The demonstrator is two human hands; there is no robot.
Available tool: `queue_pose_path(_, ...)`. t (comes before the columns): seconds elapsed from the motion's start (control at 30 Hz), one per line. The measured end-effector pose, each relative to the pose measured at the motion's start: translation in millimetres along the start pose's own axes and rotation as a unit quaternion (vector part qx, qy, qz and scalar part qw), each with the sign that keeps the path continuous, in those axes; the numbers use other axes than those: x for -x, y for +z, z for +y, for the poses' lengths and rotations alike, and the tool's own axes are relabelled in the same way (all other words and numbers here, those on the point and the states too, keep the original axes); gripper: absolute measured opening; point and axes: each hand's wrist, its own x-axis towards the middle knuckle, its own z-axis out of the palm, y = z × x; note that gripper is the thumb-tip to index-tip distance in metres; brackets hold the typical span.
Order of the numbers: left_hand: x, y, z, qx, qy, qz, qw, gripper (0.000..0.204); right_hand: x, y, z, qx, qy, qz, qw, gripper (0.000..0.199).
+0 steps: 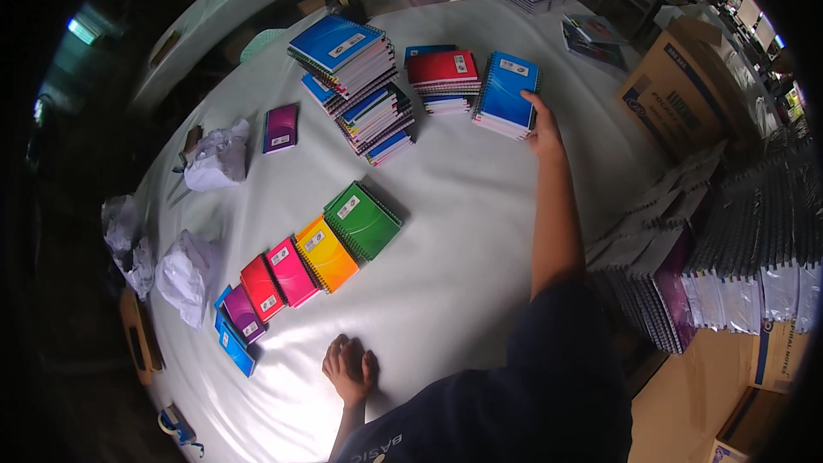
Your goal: The person sorts notebooks of different colors into piles on a large table, picking up stacks and individual notebooks to arrange them by color and then stacking them together.
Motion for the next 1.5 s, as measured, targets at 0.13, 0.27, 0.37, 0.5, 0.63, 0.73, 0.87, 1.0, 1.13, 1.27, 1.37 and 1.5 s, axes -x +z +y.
queue_pose_path(0.13,-1,5,-1,-0.003,0.007,-0.004,1.000,0.043,-67,-30,-26,0.092,0.014,0.082,0.992,0.057)
queue_pose_path(0.27,1,7,-4,-0.022,0.013,-0.006,1.000,0.043,-111,-28,-30,0.144,0.037,0.051,0.988,0.060)
queue_pose_path(0.37,3,5,-3,-0.035,0.005,-0.008,0.999,0.042,-141,-21,-15,0.156,0.096,-0.001,0.983,0.060)
queue_pose_path(0.5,-2,12,-9,-0.026,0.024,-0.020,0.999,0.045,-201,-75,-2,0.320,0.071,0.046,0.944,0.056)
queue_pose_path(0.63,8,13,-10,-0.042,0.004,-0.002,0.999,0.043,-208,-16,7,0.712,-0.100,0.174,0.673,0.050)
queue_pose_path(0.73,1,12,-8,-0.056,0.026,0.005,0.998,0.037,-195,44,-20,0.712,-0.338,0.158,0.595,0.034)
queue_pose_path(0.87,0,7,-6,-0.050,0.018,-0.016,0.998,0.041,-245,80,-8,0.690,-0.261,-0.176,0.652,0.032)
queue_pose_path(1.0,-8,17,-17,-0.005,0.087,0.011,0.996,0.033,-319,45,9,0.562,-0.127,-0.319,0.752,0.028)
queue_pose_path(1.13,-4,12,-3,-0.034,0.050,0.000,0.998,0.032,-305,71,21,0.739,-0.259,-0.321,0.532,0.037)
queue_pose_path(1.27,-6,13,5,-0.066,0.043,-0.012,0.997,0.036,-307,76,22,0.760,-0.253,-0.332,0.499,0.038)
queue_pose_path(1.37,-18,6,11,-0.075,0.043,-0.019,0.996,0.038,-323,58,22,0.715,-0.261,-0.355,0.543,0.037)
queue_pose_path(1.5,-20,5,13,-0.064,0.031,-0.010,0.997,0.039,-315,79,26,0.772,-0.248,-0.305,0.499,0.035)
